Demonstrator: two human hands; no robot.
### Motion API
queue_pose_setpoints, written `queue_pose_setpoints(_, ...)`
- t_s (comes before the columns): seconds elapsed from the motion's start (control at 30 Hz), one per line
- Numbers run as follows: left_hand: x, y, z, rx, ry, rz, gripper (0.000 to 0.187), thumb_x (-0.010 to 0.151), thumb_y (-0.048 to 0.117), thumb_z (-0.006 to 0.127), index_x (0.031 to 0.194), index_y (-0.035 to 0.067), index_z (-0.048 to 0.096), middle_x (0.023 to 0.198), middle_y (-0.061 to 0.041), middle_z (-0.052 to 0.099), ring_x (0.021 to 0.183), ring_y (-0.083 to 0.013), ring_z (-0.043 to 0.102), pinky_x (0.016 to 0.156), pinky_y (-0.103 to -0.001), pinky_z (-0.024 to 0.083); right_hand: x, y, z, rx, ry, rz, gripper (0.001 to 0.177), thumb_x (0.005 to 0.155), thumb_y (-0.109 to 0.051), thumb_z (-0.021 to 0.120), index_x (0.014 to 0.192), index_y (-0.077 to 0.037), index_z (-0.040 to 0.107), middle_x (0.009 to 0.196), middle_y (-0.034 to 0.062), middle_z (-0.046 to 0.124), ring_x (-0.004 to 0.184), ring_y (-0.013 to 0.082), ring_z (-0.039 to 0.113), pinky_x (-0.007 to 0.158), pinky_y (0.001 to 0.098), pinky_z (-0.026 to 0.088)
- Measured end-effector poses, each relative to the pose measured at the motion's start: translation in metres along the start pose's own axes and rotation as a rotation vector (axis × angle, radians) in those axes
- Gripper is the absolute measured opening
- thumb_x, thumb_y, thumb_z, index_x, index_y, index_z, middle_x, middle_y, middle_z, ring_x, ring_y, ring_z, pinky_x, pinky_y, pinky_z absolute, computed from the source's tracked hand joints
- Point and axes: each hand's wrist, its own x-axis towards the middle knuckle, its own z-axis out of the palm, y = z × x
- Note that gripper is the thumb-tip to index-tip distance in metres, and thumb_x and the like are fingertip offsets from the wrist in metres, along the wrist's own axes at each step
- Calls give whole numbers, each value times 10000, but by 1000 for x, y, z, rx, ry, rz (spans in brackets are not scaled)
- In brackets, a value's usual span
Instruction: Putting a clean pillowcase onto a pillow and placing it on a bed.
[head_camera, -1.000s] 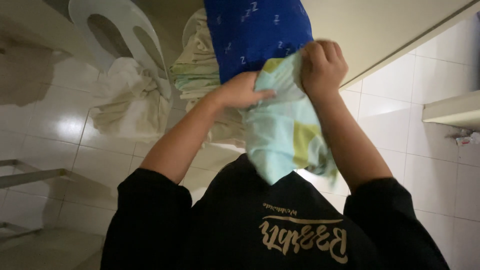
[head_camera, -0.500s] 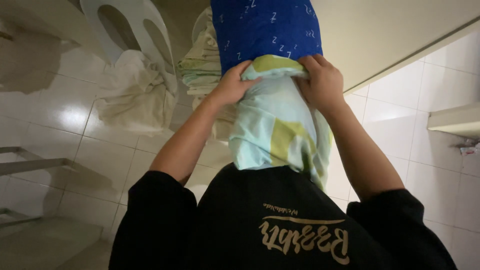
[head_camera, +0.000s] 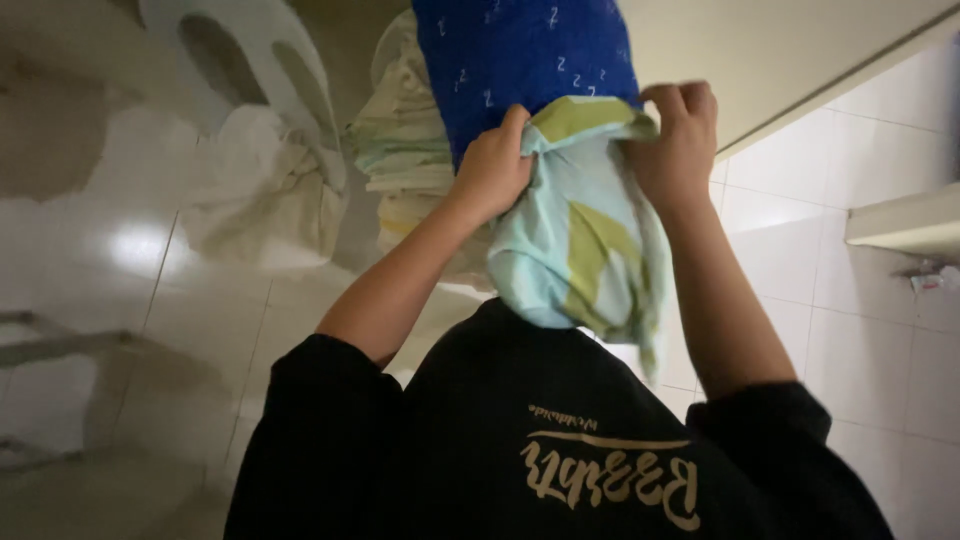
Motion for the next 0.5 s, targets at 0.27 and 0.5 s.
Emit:
queue_pose_setpoints(0.27,76,-11,50,-208,64,158,286,880,122,697,1125,64,560,1026,-226,715,994,-461,670,810,-513,533,-78,-90,-74,279,-35,60,410,728,-210,856,1049,-79,638,1029,115,614,910,343,602,800,459,478)
queue_pose_setpoints(0.5,129,-24,97,-353,99,126,180,850,108,688,1014,84,618,976,-186,734,954,-407,716,817,-449,555,-127,-66,-74,101,194,85,370,734,14,783,1063,-47,626,1107,153,653,1063,366,623,898,473,485)
